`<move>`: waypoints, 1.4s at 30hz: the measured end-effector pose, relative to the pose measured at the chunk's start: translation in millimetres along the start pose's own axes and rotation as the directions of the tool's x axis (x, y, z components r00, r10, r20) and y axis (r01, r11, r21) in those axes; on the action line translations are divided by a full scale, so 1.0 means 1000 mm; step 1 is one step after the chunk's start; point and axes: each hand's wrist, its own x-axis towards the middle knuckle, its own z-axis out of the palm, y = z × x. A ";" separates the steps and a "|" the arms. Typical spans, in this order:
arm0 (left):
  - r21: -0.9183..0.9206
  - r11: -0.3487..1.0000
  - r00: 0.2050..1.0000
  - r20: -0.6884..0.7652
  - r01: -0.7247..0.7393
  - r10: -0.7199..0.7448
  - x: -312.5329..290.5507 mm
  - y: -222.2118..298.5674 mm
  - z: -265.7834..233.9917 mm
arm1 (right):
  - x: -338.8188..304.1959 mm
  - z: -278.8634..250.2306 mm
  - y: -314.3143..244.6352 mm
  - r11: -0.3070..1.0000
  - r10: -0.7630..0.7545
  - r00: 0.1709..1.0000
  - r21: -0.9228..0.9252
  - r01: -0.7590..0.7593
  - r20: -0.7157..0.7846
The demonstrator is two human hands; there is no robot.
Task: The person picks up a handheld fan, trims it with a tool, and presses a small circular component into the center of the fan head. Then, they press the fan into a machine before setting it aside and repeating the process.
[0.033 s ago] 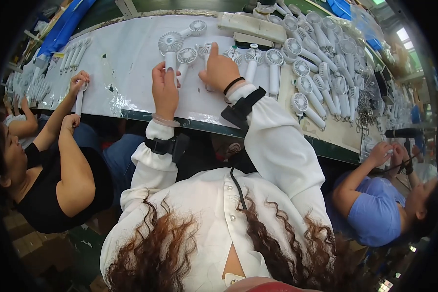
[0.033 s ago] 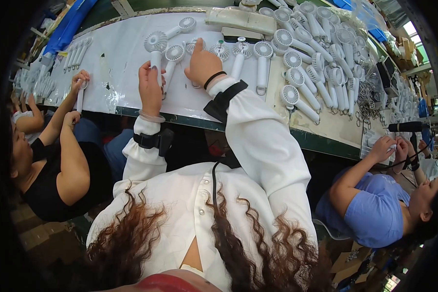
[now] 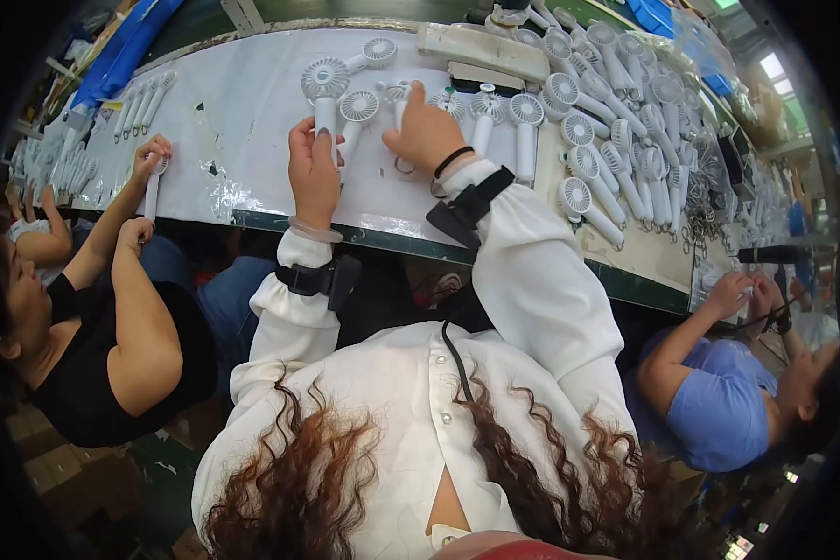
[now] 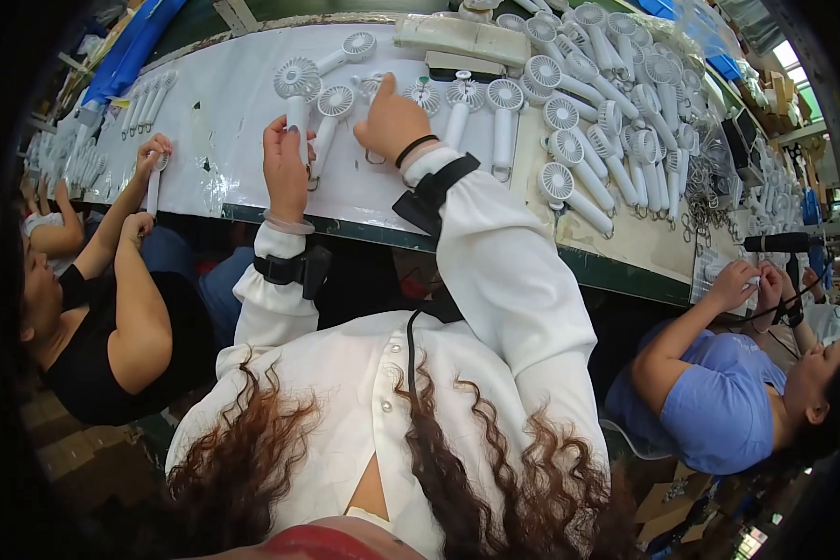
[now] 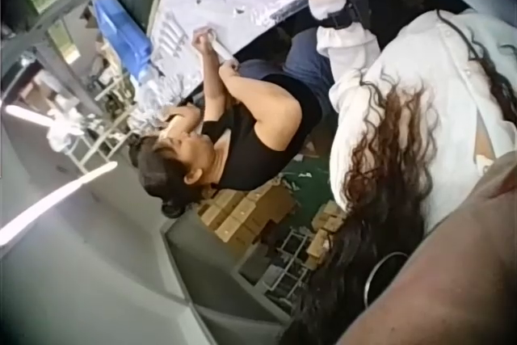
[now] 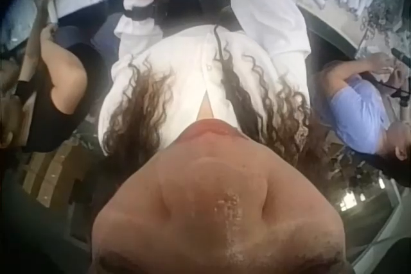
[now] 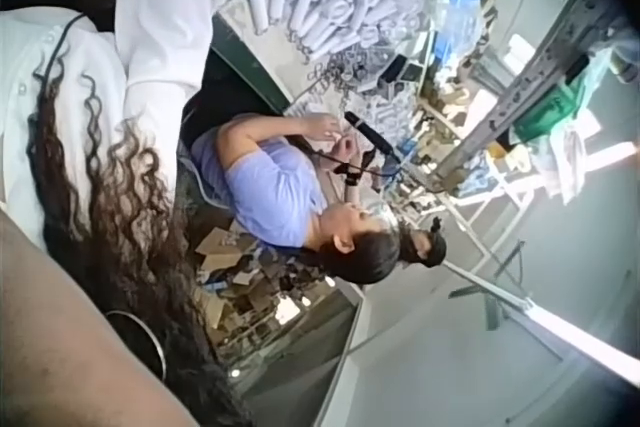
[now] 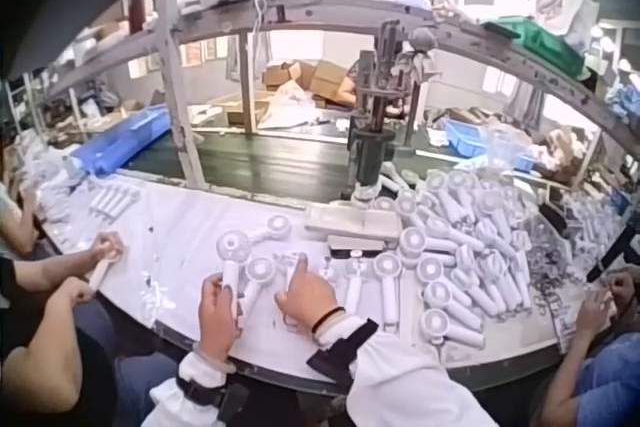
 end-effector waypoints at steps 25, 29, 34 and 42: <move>-0.242 0.960 0.947 0.317 0.141 -0.059 -0.013 0.013 0.072 | -0.087 -0.048 0.016 0.631 -0.043 0.970 0.746 0.211 -0.239; -0.378 0.847 0.847 0.512 0.373 -0.145 -0.013 0.024 0.080 | -0.110 -0.077 0.007 0.798 -0.133 0.988 0.583 0.150 -0.072; -0.232 0.898 0.786 0.593 0.375 -0.175 -0.025 0.028 0.078 | -0.089 -0.117 0.036 0.895 -0.300 0.870 0.200 0.399 -0.391; -0.081 0.950 0.777 0.598 0.302 -0.196 -0.036 0.033 0.082 | -0.072 -0.122 0.040 0.629 -0.767 0.564 -0.180 0.757 -0.305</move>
